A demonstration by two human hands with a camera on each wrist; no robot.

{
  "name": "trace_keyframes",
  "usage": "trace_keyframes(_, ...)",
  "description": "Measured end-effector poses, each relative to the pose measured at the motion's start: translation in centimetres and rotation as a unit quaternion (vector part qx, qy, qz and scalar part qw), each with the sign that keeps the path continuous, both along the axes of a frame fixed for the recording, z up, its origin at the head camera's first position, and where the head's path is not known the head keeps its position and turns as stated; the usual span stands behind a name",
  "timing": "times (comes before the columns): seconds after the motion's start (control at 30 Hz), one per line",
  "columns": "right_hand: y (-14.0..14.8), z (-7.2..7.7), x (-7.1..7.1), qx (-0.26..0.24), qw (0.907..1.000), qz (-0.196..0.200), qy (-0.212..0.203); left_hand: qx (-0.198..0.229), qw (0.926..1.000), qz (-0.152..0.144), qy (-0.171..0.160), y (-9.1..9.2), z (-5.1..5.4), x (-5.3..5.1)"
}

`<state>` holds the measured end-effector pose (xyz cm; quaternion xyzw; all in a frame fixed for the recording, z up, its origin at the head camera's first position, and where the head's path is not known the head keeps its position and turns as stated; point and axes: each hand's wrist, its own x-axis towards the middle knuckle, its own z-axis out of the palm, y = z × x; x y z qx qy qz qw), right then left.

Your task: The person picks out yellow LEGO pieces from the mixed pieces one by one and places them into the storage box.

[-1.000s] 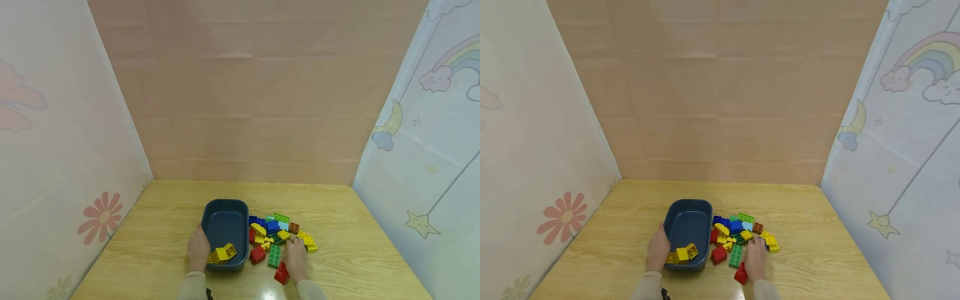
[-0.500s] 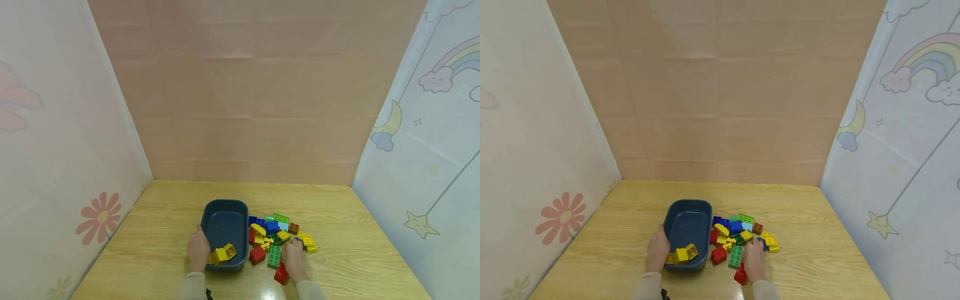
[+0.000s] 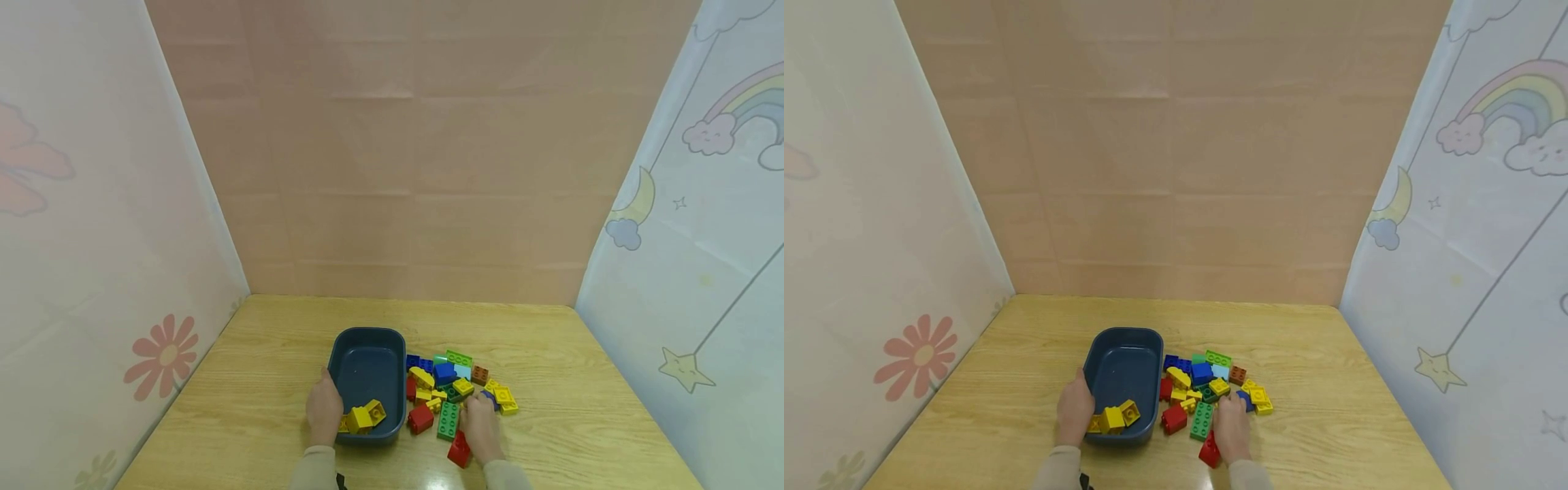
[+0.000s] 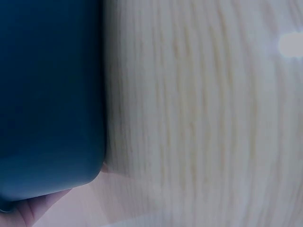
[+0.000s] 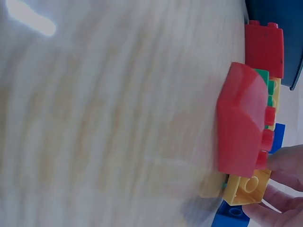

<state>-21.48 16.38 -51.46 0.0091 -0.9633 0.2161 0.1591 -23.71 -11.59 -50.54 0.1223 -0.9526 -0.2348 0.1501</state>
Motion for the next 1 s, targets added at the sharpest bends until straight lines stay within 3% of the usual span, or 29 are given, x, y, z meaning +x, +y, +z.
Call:
trace_keyframes(0.2, 0.0, 0.2, 0.0, -0.01, 0.9982, 0.004, 0.059, 0.0, 1.0, 0.001, 0.0, 0.0, 0.0, -0.1)
trace_keyframes(0.47, -1.1, 2.1, 0.1, -0.046, 0.9959, 0.017, 0.076, 0.004, 1.0, 0.001, 0.005, 0.0, 0.1, 0.0)
trace_keyframes(0.73, -2.8, 3.3, 0.3, -0.061, 0.9862, 0.038, 0.149, 0.006, 0.9997, -0.002, -0.022, 0.0, 0.2, 0.1)
trace_keyframes(0.9, -4.1, 3.8, 0.3, -0.06, 0.9742, 0.061, 0.209, 0.004, 0.9997, 0.003, -0.023, 0.0, 0.3, 0.1)
trace_keyframes(1.0, -5.2, 4.1, 0.4, -0.06, 0.9708, 0.079, 0.218, 0.003, 0.9997, 0.004, -0.023, 0.0, 0.3, 0.1)
